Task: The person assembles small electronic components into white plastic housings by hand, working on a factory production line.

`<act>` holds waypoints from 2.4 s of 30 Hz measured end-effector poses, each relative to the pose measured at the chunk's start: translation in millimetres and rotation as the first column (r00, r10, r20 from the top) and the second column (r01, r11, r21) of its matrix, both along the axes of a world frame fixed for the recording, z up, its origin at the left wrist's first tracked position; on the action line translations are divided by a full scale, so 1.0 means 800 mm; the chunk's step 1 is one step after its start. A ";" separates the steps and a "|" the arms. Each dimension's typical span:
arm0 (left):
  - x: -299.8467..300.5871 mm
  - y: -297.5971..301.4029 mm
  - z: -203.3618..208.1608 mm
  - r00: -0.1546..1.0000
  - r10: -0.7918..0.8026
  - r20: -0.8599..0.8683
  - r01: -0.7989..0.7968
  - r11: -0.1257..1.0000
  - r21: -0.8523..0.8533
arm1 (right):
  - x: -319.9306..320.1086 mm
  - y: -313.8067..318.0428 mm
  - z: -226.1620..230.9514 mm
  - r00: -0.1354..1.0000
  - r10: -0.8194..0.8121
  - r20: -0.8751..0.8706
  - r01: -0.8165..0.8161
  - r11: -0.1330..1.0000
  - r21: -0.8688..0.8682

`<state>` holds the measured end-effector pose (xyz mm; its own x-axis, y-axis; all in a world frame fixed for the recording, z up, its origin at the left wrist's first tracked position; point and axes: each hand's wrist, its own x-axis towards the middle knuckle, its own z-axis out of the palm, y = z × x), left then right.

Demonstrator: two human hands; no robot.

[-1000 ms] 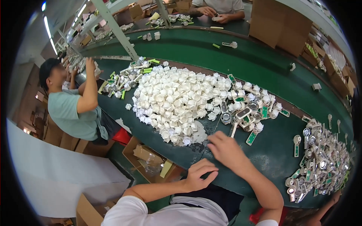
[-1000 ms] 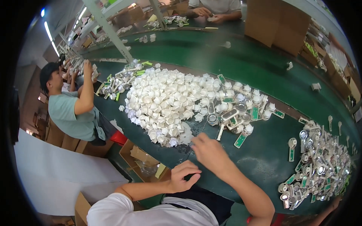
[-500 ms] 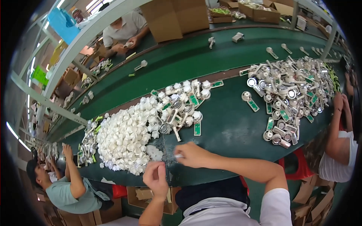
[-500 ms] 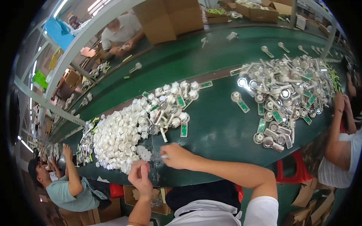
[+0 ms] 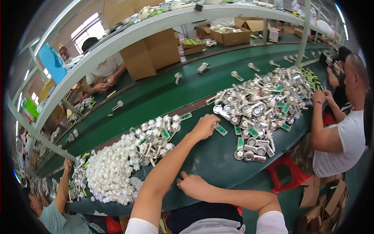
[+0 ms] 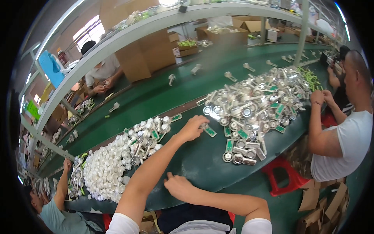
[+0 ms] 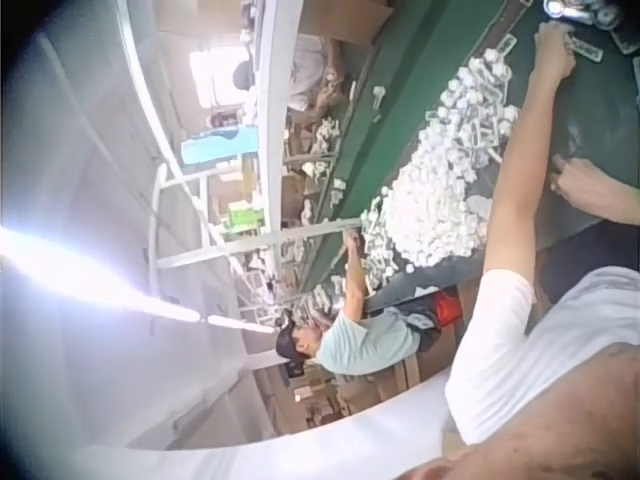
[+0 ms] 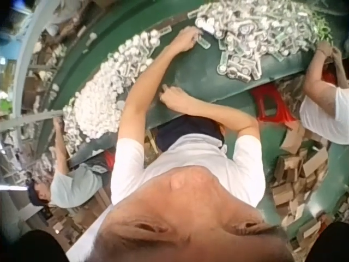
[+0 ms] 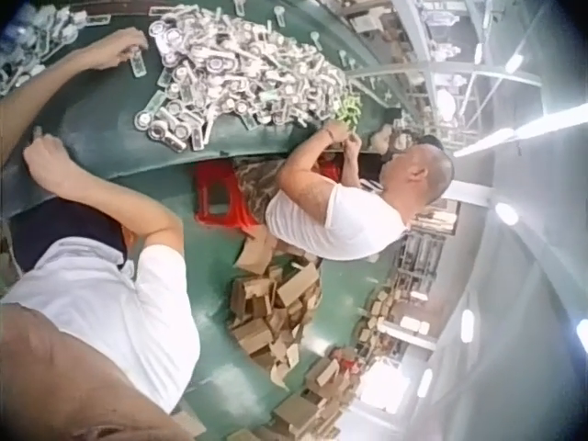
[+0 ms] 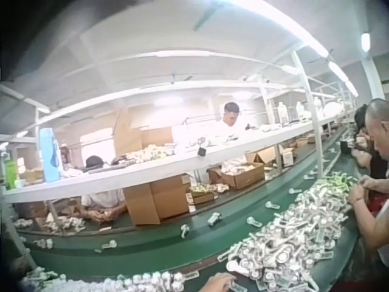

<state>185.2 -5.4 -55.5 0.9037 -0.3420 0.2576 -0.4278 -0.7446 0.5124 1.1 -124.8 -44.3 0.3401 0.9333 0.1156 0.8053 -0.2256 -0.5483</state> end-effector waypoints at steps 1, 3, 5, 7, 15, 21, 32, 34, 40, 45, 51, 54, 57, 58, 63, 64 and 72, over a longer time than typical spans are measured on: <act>0.002 0.001 -0.003 0.997 -0.022 -0.080 0.025 0.999 0.042 | 0.001 0.002 -0.007 1.000 -0.018 0.003 0.018 1.000 -0.008; -0.009 -0.012 0.001 0.999 0.022 -0.045 -0.025 0.996 -0.081 | 0.007 -0.003 -0.018 0.996 0.090 0.017 -0.092 0.991 0.096; -0.031 -0.016 0.031 0.985 0.100 -0.143 -0.137 0.952 -0.273 | 0.007 -0.008 -0.015 0.994 0.107 -0.021 -0.105 0.992 0.072; -0.058 -0.004 0.039 0.987 0.112 -0.117 -0.162 0.737 -0.657 | 0.002 -0.005 -0.016 0.996 0.085 0.030 -0.089 0.988 0.130; -0.183 0.052 0.116 0.964 0.254 0.083 0.081 0.019 -0.997 | 0.009 0.002 -0.007 0.993 -0.115 -0.009 0.115 0.992 0.058; -0.242 0.079 0.135 0.985 0.175 -0.005 -0.017 0.070 -0.997 | 0.010 -0.008 0.010 0.988 -0.096 0.123 0.101 0.994 -0.039; -0.259 0.049 0.063 0.966 -0.042 -0.256 -0.246 0.170 -0.954 | 0.046 -0.028 0.045 0.970 -0.199 -0.137 0.212 0.973 0.090; -0.255 0.037 0.047 0.955 0.098 -0.281 -0.295 0.428 -0.854 | 0.065 -0.044 0.062 0.895 -0.320 -0.310 0.405 0.874 0.270; -0.275 0.023 0.057 0.927 0.239 -0.291 -0.375 0.530 -0.760 | 0.056 -0.021 0.085 0.940 -0.274 -0.201 0.339 0.798 0.498; -0.283 0.022 0.064 0.908 0.192 -0.372 -0.418 0.452 -0.788 | 0.050 -0.016 0.074 0.952 -0.305 -0.034 0.283 0.833 0.476; -0.282 0.019 0.061 0.966 0.120 -0.230 -0.256 0.299 -0.919 | 0.055 -0.016 0.064 0.925 -0.298 -0.236 0.379 0.768 0.517; -0.281 0.020 0.063 0.972 0.158 -0.176 -0.222 0.346 -0.912 | 0.055 -0.015 0.060 0.968 -0.236 -0.090 0.245 0.792 0.559; -0.285 0.014 0.065 0.916 0.137 -0.377 -0.401 0.334 -0.853 | 0.053 -0.014 0.065 0.976 -0.214 -0.025 0.189 0.795 0.577; -0.286 0.014 0.069 0.915 0.123 -0.385 -0.404 0.270 -0.874 | 0.061 -0.021 0.065 0.992 -0.100 -0.078 0.126 0.829 0.545; -0.298 0.015 0.072 0.958 0.205 -0.201 -0.260 0.325 -0.909 | 0.055 -0.022 0.049 0.724 0.198 -0.661 0.354 0.715 0.602; -0.300 0.015 0.072 0.961 0.212 -0.177 -0.240 0.320 -0.917 | 0.052 -0.018 0.047 0.694 0.216 -0.687 0.362 0.721 0.591; -0.325 0.004 0.060 0.925 0.354 -0.136 -0.273 0.373 -0.886 | 0.031 -0.011 0.043 0.674 0.217 -0.707 0.375 0.724 0.579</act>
